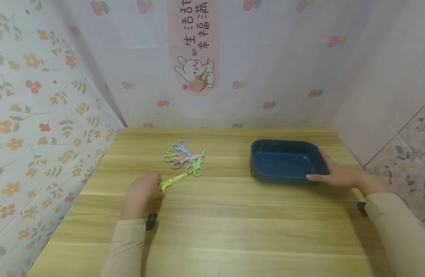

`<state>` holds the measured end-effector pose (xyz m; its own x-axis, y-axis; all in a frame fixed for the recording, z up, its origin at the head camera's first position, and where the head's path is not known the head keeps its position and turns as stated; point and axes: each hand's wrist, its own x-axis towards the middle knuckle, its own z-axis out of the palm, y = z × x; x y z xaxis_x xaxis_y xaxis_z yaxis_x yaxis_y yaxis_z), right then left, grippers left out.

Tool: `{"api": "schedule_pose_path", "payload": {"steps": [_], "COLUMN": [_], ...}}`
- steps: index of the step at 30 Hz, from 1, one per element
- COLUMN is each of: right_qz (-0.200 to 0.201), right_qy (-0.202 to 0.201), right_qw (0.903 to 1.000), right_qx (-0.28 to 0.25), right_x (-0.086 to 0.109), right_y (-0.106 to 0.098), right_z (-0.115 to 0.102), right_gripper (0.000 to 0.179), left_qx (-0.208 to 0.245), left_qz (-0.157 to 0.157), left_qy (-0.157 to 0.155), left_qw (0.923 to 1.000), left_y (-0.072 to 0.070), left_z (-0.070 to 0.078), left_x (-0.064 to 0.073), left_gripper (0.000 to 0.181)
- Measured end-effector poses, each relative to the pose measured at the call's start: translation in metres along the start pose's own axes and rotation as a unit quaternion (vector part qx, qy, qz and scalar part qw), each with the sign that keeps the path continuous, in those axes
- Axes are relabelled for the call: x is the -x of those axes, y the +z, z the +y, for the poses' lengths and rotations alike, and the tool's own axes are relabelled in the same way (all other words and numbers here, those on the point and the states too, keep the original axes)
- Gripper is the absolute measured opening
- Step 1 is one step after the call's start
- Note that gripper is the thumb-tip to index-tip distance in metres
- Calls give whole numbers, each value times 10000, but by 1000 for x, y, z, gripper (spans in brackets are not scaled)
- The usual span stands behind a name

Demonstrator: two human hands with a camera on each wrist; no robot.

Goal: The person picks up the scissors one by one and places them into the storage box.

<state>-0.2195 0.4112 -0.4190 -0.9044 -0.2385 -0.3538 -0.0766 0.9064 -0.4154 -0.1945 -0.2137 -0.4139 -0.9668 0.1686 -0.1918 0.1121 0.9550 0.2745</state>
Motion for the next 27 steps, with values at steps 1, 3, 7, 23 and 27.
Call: {"api": "schedule_pose_path", "payload": {"steps": [1,3,7,23,27], "right_qz": [-8,-22,-59,-41,-86], "right_qy": [4,9,16,-39,-21], "right_qw": [10000,10000,10000,9999,9998], "right_qx": [-7,-14,-43,-138,-163], "right_x": [0,1,2,1,3], "right_y": [0,-1,0,-2,-1], "right_z": [0,0,-1,-3,-4], "right_gripper": [125,125,124,126,125], "left_qx": [31,109,239,289,297], "left_qz": [5,0,21,109,223], "left_qy": [10,15,-25,58,188], "left_qw": [10000,9999,9997,9995,9991], "left_y": [0,-1,-2,-1,0], "left_z": [0,0,-2,-25,-26], "left_x": [0,2,5,21,22], "left_gripper": [34,36,36,48,36]}}
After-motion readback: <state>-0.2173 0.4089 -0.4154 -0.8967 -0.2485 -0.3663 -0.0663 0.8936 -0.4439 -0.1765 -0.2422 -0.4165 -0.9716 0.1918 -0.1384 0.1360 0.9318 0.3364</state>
